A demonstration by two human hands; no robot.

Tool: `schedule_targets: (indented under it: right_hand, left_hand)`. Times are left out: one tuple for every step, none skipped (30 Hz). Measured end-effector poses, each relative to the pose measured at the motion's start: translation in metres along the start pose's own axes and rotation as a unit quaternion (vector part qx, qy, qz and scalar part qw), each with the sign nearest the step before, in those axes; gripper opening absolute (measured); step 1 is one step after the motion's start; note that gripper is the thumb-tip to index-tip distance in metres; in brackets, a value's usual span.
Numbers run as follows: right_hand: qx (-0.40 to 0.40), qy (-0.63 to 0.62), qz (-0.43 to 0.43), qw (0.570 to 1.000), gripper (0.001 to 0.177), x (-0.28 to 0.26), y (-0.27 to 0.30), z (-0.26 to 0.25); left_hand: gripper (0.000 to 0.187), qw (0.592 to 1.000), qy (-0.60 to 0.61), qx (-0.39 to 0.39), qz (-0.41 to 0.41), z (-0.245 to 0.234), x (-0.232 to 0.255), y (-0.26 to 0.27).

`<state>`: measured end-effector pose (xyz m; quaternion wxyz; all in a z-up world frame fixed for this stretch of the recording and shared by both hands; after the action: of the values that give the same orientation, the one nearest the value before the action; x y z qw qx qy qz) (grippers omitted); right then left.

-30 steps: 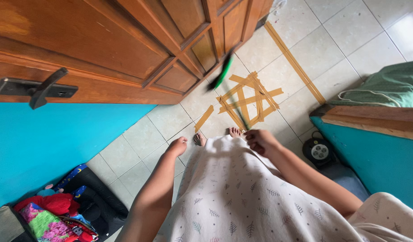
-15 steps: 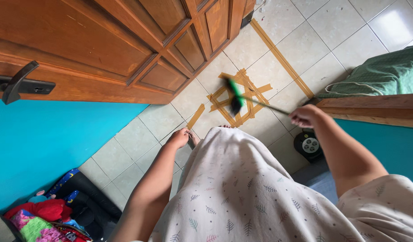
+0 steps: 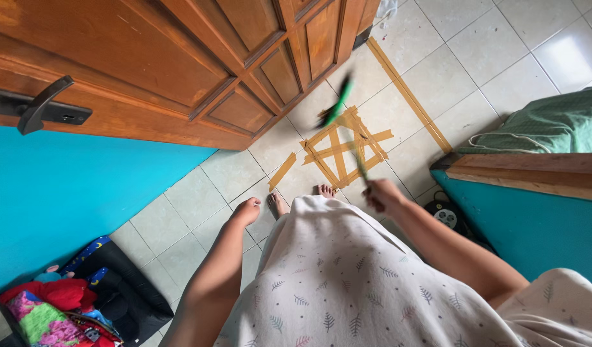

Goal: The person sweeps a tiled floor in a bedroom using a green broom. They move around furniture, including a bed and a small shelf, to clean the floor area.

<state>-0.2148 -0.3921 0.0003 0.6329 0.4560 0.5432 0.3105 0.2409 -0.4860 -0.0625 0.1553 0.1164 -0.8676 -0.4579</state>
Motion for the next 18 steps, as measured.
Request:
schedule_targets:
  right_hand:
    - [-0.037, 0.0, 0.049, 0.998, 0.035, 0.012, 0.007, 0.02]
    - [-0.046, -0.019, 0.043, 0.998, 0.026, 0.017, 0.009, 0.041]
    - [-0.055, -0.038, 0.037, 0.997, 0.018, 0.022, 0.007, 0.063]
    - [-0.09, -0.055, 0.055, 0.993, 0.015, 0.028, 0.001, 0.084]
    - [-0.124, -0.073, 0.073, 0.987, 0.014, 0.032, -0.008, 0.104]
    - [-0.143, -0.096, 0.127, 0.977, 0.015, 0.037, -0.021, 0.128]
    - [-0.161, -0.118, 0.182, 0.963, 0.017, 0.043, -0.035, 0.151]
    - [-0.195, -0.117, 0.207, 0.952, 0.02, 0.045, -0.05, 0.173]
    - [-0.228, -0.115, 0.232, 0.939, 0.023, 0.044, -0.066, 0.189]
    - [-0.204, -0.123, 0.235, 0.942, 0.02, 0.043, -0.083, 0.191]
    - [-0.181, -0.131, 0.236, 0.946, 0.019, 0.038, -0.101, 0.19]
    - [-0.157, -0.14, 0.238, 0.948, 0.019, 0.03, -0.117, 0.189]
    - [-0.156, -0.139, 0.196, 0.958, 0.014, 0.014, -0.133, 0.178]
    - [-0.154, -0.137, 0.153, 0.967, 0.009, -0.005, -0.145, 0.153]
    - [-0.126, -0.213, 0.163, 0.955, 0.011, -0.022, -0.153, 0.122]
    - [-0.146, -0.285, 0.149, 0.936, 0.017, -0.045, -0.155, 0.089]
    - [-0.059, -0.26, 0.126, 0.956, 0.017, -0.069, -0.16, 0.039]
    - [-0.11, -0.41, 0.177, 0.888, 0.008, -0.093, -0.155, 0.015]
  left_hand:
    - [0.037, 1.0, 0.008, 0.003, -0.003, 0.0, 0.0, 0.0]
    - [0.038, 1.0, 0.015, -0.003, -0.008, 0.001, 0.001, 0.0]
    - [0.038, 1.0, 0.022, -0.009, -0.012, 0.001, 0.002, -0.002]
    - [0.038, 0.999, 0.028, -0.014, -0.017, 0.002, 0.003, -0.002]
    - [0.038, 0.999, 0.032, -0.005, -0.01, 0.001, 0.007, -0.003]
    - [0.037, 0.999, 0.035, 0.004, -0.003, 0.0, 0.011, -0.004]
    - [0.036, 0.999, 0.038, 0.012, 0.003, -0.001, 0.013, -0.004]
    - [0.036, 0.999, 0.041, 0.001, -0.014, 0.0, 0.012, -0.004]
    - [0.036, 0.999, 0.044, -0.011, -0.029, 0.002, 0.011, -0.004]
    - [0.035, 0.998, 0.047, -0.023, -0.045, 0.005, 0.009, -0.004]
    - [0.036, 0.998, 0.046, -0.015, -0.04, 0.003, 0.01, -0.005]
    - [0.036, 0.998, 0.044, -0.008, -0.034, 0.001, 0.01, -0.007]
    - [0.036, 0.999, 0.042, 0.0, -0.029, 0.0, 0.009, -0.008]
    - [0.036, 0.999, 0.04, 0.007, -0.015, -0.001, 0.009, -0.009]
    - [0.037, 0.999, 0.038, 0.013, -0.002, -0.002, 0.007, -0.009]
    - [0.038, 0.999, 0.035, 0.02, 0.011, -0.004, 0.004, -0.008]
    - [0.038, 0.999, 0.034, 0.023, 0.007, -0.004, 0.0, -0.008]
    - [0.038, 0.999, 0.033, 0.025, 0.003, -0.005, -0.004, -0.007]
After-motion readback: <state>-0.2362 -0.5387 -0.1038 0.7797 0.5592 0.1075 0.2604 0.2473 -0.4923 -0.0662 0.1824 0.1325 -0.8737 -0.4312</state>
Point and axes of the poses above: each hand's wrist, its own y-axis away from the middle knuckle, its own z-axis out of the palm, x = y × z, the point moved 6 cm from there along -y, towards the middle knuckle, and after that the axes turned 7 degrees about -z, right-handed, at the moved point
